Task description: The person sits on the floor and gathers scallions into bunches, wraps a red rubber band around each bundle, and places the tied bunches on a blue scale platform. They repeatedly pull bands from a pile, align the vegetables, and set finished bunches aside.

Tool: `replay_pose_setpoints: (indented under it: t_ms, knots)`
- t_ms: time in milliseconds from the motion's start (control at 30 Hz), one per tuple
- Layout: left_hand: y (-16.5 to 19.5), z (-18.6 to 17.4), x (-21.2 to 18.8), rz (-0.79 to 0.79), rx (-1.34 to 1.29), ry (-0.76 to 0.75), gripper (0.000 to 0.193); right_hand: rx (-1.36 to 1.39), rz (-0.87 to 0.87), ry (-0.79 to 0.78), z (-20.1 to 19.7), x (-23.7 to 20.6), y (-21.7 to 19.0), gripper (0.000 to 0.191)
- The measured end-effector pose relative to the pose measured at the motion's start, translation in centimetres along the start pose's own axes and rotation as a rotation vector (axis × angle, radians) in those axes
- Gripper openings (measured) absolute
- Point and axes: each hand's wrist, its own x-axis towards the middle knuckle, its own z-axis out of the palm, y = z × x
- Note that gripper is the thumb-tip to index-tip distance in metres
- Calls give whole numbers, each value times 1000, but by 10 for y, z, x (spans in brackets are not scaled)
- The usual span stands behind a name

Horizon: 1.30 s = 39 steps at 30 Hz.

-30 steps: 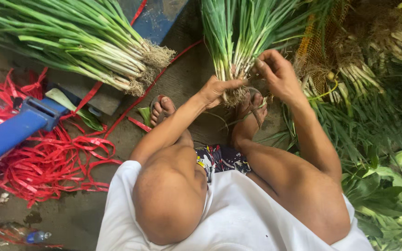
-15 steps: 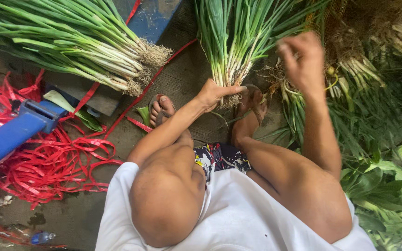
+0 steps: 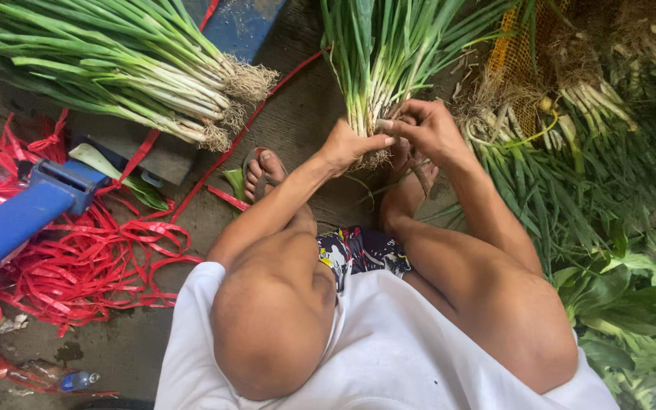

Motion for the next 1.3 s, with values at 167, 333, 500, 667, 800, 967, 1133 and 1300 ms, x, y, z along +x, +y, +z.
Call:
replay_pose_setpoints:
  t_ms: [167,333,500,667,800,967,1133,1300]
  knots:
    - [3,3,5,-24,-77,11,40,94,-84,165,12,19,32,31]
    - [4,5,-1,-30,-69,-48,38,117,-234,452,-19,26,16,37]
    - [4,7,-12,-30,50,17,41,-113,-537,457,-53,7,-2,19]
    - [9,7,-6,11,33,-14,48,-659,-726,47,-40,-1,3,29]
    - [10,5,-3,10,105,5,45,-562,-644,-44,-24,6,4,18]
    - [7,-1,-6,21,-146,-71,41,-444,-617,-5,-16,6,4,14]
    - [6,-5,-3,-131,-357,102,39,-633,-833,304,8,-4,16,14]
    - [9,-3,0,-176,-333,102,42,-694,-872,297,39,-20,16,19]
